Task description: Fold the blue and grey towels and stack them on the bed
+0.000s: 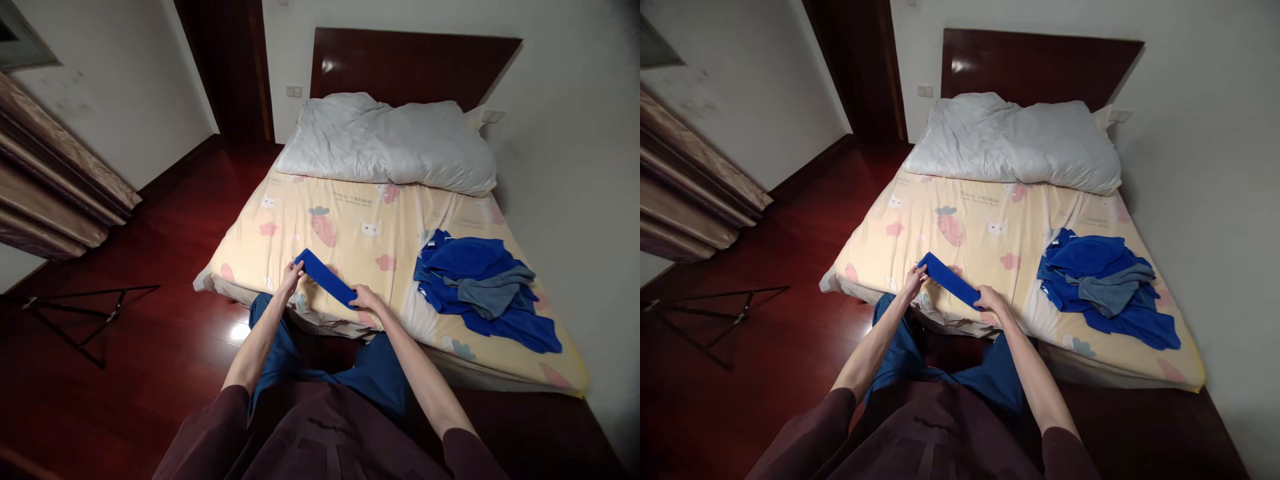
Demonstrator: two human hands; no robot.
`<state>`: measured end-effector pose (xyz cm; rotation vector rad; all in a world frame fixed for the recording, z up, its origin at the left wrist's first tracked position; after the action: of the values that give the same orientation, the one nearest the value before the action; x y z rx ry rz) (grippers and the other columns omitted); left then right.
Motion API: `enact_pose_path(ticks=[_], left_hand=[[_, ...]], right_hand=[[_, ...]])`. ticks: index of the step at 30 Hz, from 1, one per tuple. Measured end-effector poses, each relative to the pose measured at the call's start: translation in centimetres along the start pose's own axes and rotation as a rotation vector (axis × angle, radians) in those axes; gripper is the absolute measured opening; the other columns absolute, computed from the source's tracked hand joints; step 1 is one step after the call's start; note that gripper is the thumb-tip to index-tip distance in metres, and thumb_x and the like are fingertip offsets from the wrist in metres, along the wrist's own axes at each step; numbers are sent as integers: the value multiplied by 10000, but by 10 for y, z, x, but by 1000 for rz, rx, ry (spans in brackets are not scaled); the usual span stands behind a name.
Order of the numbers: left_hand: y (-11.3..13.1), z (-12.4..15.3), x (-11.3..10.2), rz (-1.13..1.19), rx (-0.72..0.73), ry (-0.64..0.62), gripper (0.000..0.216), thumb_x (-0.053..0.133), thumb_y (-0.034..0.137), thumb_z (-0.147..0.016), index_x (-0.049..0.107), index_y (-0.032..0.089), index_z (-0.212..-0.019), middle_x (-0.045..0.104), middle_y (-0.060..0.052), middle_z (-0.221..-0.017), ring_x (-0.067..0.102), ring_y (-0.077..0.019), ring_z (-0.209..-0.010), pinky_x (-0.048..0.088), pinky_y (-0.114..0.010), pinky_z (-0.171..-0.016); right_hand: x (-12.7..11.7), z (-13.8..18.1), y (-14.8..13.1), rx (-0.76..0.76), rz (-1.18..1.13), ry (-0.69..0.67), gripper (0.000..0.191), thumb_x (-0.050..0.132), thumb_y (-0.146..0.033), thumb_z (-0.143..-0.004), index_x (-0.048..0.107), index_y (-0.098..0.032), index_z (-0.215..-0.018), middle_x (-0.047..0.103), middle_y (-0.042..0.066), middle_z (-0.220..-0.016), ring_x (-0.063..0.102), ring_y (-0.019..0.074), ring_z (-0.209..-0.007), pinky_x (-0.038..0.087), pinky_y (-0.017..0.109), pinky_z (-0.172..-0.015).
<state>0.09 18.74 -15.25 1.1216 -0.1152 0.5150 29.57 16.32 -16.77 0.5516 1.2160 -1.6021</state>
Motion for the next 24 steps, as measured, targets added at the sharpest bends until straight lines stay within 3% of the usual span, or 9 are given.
enact_pose_path(ticks=[4, 9, 13, 18, 24], left_hand=[[72, -17, -7, -35, 258, -224, 478, 853, 533, -760, 685, 165, -1014, 709, -82, -1021, 660, -191, -966, 534, -327, -871], [174, -26, -30, -217, 534, -402, 544, 823, 626, -766, 682, 149, -986, 689, -47, -965, 625, -184, -930, 492, -303, -866], [237, -23, -55, -363, 647, -502, 509, 790, 608, -820, 683, 140, -992, 671, -37, -943, 612, -186, -912, 471, -290, -856], [275, -32, -99, -435, 652, -529, 505, 780, 612, -833, 674, 139, -973, 650, -29, -905, 611, -178, -863, 465, -289, -831], [282, -46, -158, -427, 626, -470, 521, 782, 629, -824, 673, 142, -974, 660, -40, -925, 611, -184, -883, 472, -301, -861]], right_hand=[[11, -20, -58, -102, -36, 69, 380, 801, -119, -728, 764, -90, -1105, 776, 95, -921, 701, 201, -789, 470, 245, -683], [41, -67, -159, -179, -56, 201, 341, 806, -226, -789, 742, -104, -1102, 765, 126, -1003, 709, 249, -939, 514, 272, -800], [72, -104, -243, -221, -123, 289, 303, 797, -230, -817, 736, -111, -1090, 754, 138, -1004, 720, 230, -908, 532, 266, -800], [113, -138, -319, -227, -189, 335, 318, 799, -274, -829, 708, -122, -1093, 735, 142, -1051, 718, 218, -867, 542, 267, -752], [146, -167, -363, -253, -208, 302, 266, 752, -278, -863, 692, -145, -1085, 725, 116, -1027, 714, 204, -845, 546, 259, -731]])
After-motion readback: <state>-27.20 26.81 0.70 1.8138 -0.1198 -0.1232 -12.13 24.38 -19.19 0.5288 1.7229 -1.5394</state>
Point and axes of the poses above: each hand's wrist, its own z-axis away from the middle knuckle, its own x-axis out of the palm, y = z × x, the point moved 3 cm from there along -z, towards the middle knuckle
